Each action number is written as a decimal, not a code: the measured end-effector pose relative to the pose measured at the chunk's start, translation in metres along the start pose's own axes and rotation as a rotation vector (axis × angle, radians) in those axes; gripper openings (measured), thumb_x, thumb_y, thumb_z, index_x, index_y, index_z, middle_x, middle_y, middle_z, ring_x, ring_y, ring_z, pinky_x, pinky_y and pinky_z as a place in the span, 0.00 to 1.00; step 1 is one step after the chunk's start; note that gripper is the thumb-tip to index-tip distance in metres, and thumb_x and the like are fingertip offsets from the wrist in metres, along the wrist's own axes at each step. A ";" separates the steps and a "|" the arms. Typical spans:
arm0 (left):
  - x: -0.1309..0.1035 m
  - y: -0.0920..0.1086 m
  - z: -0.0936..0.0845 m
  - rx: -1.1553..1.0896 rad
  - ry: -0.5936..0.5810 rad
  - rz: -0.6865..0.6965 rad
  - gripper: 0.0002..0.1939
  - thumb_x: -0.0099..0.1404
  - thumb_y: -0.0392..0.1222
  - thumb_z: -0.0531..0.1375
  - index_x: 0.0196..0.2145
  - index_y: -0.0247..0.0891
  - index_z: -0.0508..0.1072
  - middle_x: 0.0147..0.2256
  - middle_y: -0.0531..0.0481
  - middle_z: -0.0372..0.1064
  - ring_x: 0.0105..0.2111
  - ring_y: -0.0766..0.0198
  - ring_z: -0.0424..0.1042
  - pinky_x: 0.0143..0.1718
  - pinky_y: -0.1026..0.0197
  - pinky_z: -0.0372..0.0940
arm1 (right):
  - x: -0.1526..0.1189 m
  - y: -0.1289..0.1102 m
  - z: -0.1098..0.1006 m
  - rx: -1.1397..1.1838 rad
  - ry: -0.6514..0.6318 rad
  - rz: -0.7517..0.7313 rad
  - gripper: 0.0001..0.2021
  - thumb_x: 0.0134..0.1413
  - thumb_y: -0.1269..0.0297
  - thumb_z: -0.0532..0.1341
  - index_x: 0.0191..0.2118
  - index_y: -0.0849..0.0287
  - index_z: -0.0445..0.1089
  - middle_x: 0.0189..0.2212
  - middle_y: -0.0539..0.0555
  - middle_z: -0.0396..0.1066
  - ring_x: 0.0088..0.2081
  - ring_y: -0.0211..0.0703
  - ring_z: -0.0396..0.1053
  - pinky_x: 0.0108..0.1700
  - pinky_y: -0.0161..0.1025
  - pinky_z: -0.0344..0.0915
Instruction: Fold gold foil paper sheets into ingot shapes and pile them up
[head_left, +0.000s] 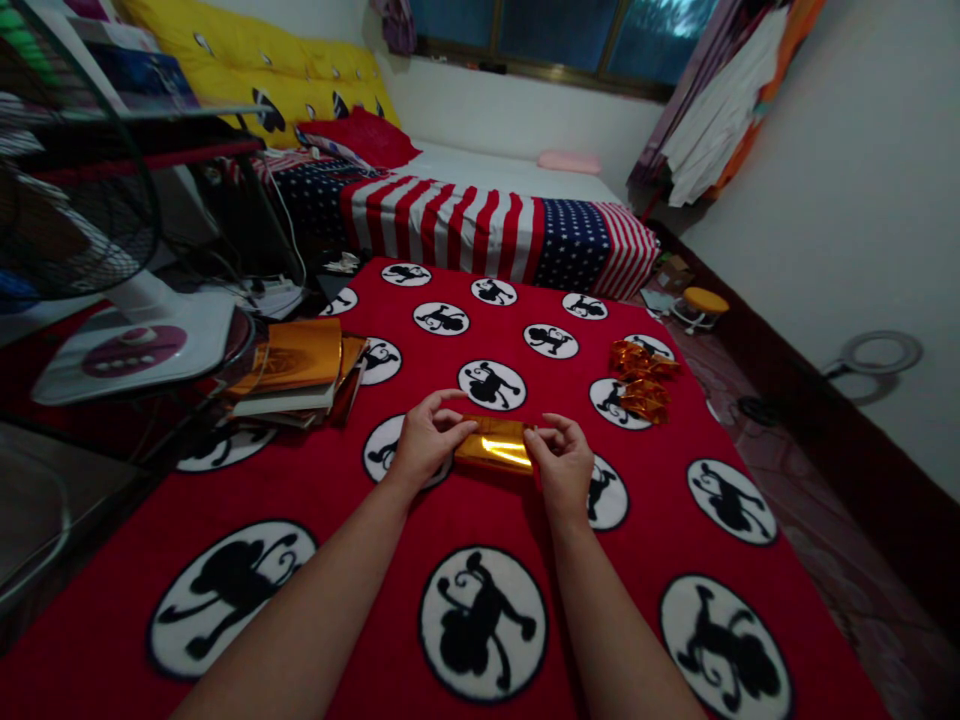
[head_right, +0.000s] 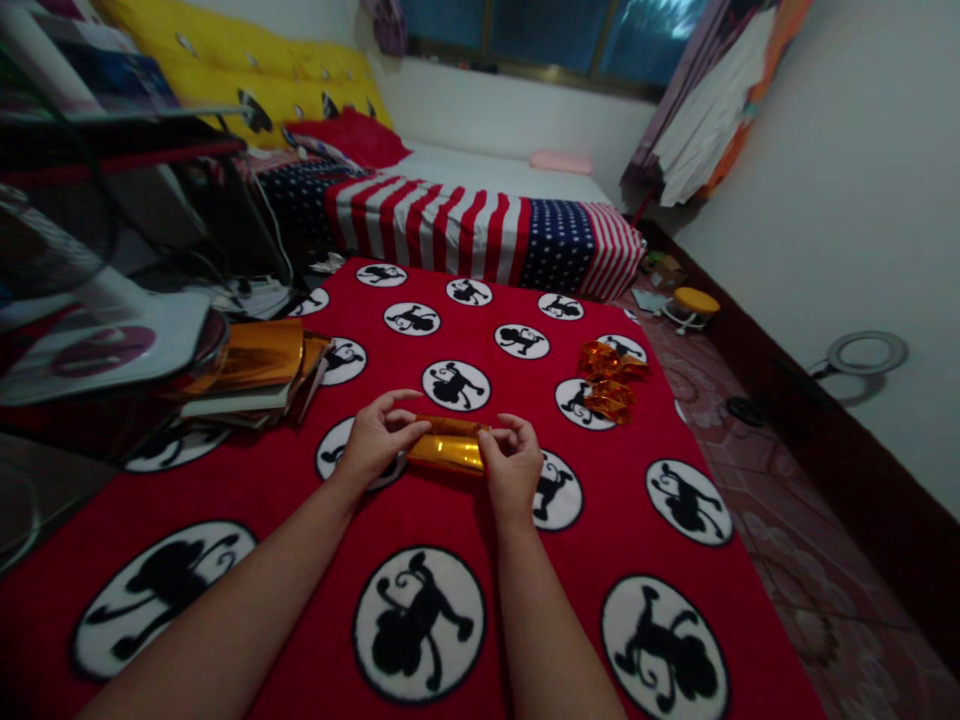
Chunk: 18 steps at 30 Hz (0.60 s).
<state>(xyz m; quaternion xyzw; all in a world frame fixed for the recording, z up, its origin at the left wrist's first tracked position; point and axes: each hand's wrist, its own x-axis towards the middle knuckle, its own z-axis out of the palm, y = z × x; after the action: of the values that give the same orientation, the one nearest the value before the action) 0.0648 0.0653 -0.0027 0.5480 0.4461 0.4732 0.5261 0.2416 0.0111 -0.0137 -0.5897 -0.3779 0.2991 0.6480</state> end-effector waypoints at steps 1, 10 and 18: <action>0.000 0.000 0.000 0.012 0.002 0.009 0.25 0.51 0.43 0.67 0.47 0.37 0.70 0.25 0.55 0.71 0.24 0.67 0.72 0.26 0.68 0.64 | 0.000 0.000 0.000 -0.010 0.004 0.000 0.17 0.44 0.61 0.68 0.41 0.59 0.66 0.24 0.47 0.71 0.27 0.38 0.68 0.32 0.35 0.65; 0.000 -0.005 0.000 0.126 0.035 0.043 0.24 0.52 0.42 0.66 0.47 0.36 0.70 0.24 0.54 0.72 0.25 0.66 0.72 0.27 0.68 0.64 | 0.000 0.003 0.003 -0.124 0.012 -0.026 0.15 0.45 0.63 0.66 0.40 0.59 0.66 0.23 0.46 0.70 0.25 0.37 0.68 0.31 0.34 0.64; 0.001 -0.008 0.000 0.186 0.032 0.067 0.23 0.54 0.42 0.66 0.48 0.37 0.70 0.25 0.54 0.72 0.25 0.67 0.71 0.28 0.68 0.64 | -0.001 0.002 0.001 -0.135 0.004 -0.035 0.13 0.45 0.64 0.65 0.39 0.59 0.67 0.23 0.47 0.70 0.25 0.38 0.68 0.31 0.35 0.64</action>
<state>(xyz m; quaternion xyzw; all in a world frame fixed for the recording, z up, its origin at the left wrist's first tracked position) 0.0646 0.0666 -0.0107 0.6014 0.4778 0.4557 0.4497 0.2400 0.0111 -0.0154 -0.6260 -0.4060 0.2603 0.6128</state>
